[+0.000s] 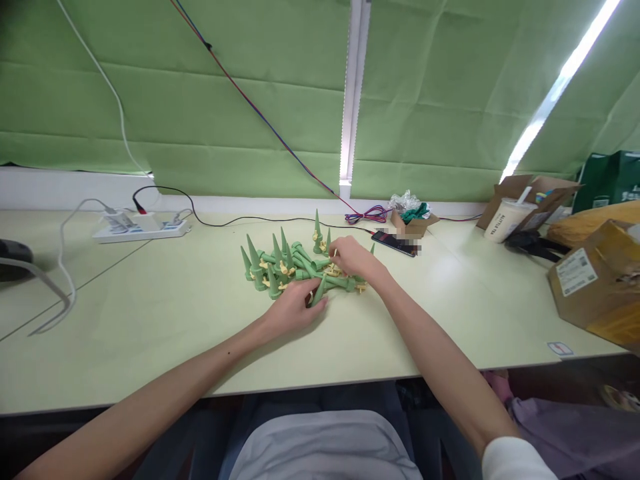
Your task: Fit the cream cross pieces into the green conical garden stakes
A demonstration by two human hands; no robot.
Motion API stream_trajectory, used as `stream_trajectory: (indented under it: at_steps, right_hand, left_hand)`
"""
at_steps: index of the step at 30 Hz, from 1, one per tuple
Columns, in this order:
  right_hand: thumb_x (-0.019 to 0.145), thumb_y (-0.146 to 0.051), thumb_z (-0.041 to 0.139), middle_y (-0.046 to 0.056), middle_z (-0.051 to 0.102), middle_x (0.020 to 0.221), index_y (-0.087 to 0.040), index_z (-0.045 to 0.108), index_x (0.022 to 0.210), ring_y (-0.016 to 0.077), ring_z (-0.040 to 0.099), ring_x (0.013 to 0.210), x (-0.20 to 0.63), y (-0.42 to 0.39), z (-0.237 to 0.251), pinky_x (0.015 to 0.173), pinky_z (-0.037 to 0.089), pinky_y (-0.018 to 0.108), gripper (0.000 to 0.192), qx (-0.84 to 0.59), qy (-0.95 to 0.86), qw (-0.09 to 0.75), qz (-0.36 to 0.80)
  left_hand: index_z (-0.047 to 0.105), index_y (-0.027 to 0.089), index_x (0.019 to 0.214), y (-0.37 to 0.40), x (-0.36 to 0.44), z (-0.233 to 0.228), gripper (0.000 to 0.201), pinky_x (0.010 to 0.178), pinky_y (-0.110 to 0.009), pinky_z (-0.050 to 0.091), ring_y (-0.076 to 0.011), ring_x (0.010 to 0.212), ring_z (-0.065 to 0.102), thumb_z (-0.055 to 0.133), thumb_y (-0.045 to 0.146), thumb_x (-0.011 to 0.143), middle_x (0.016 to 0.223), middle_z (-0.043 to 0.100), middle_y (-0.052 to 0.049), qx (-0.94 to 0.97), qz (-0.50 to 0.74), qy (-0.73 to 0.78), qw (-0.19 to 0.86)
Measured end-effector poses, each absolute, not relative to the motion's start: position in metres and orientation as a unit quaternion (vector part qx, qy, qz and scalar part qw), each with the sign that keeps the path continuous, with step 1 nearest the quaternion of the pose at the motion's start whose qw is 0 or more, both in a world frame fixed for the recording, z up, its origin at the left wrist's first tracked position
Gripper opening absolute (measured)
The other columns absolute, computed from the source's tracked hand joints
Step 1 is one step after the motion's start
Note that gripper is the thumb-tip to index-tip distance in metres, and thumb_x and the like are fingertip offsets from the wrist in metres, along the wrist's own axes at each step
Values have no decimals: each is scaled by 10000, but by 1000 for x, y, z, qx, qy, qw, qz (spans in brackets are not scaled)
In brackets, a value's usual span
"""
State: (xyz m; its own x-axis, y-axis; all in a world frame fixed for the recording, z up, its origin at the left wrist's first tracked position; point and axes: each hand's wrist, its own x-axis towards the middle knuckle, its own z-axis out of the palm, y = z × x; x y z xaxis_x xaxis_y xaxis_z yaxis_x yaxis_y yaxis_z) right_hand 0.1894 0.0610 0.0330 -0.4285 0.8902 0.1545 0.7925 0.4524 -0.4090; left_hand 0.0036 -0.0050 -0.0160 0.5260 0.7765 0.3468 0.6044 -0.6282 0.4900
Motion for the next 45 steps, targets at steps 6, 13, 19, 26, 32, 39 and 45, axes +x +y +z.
stream_trajectory:
  at_steps: [6,13,19,26,32,39,45]
  right_hand:
    - [843,-105,527,78,716,858,-124,685,947,100,581,460,186,61,12,635,456,241,191,-527,-833,109,133]
    - [778,-69,593,110,701,945,-152,724,941,195,649,858,180,68,2,736,436,232,225,-532,-842,69,60]
    - [763,-23,539,94,696,878,-175,718,892,214,646,863,179,67,-4,706,427,247,268,-530,-844,78,30]
    - [831,-66,503,104,684,936,-184,705,928,213,623,858,179,60,2,667,397,248,254,-540,-836,97,7]
    - [932,-180,447,103,625,937,-187,668,1011,214,599,830,176,46,7,669,390,267,235,-531,-829,174,-26]
    - [977,-189,357,106,576,1023,-173,580,1103,210,586,889,173,19,-18,762,445,301,256,-503,-802,321,18]
    - [982,-207,332,108,555,1053,-210,528,1119,232,578,928,184,-6,-37,801,479,360,239,-471,-798,372,58]
  left_hand:
    - [306,203,655,-4,5,-17,264,525,-269,263,-134,558,417,502,251,826,621,445,19,846,292,416,159]
    - [391,199,682,-3,4,-19,246,542,-275,300,-152,594,471,534,317,845,674,513,-2,837,291,428,177]
    - [408,198,680,-4,5,-18,237,550,-278,296,-153,588,467,530,307,851,665,510,3,845,290,413,180]
    - [428,197,687,-4,5,-17,280,567,-281,318,-149,583,473,424,336,930,641,508,3,840,305,402,201]
    - [441,199,728,-3,5,-19,266,548,-267,304,-140,556,469,418,359,940,612,492,19,828,311,412,221]
    - [418,196,704,0,4,-21,250,554,-274,308,-143,581,465,447,312,924,664,511,-2,830,323,416,185]
    - [443,192,693,2,4,-20,262,577,-280,325,-155,626,486,460,318,922,695,531,-18,827,332,420,171]
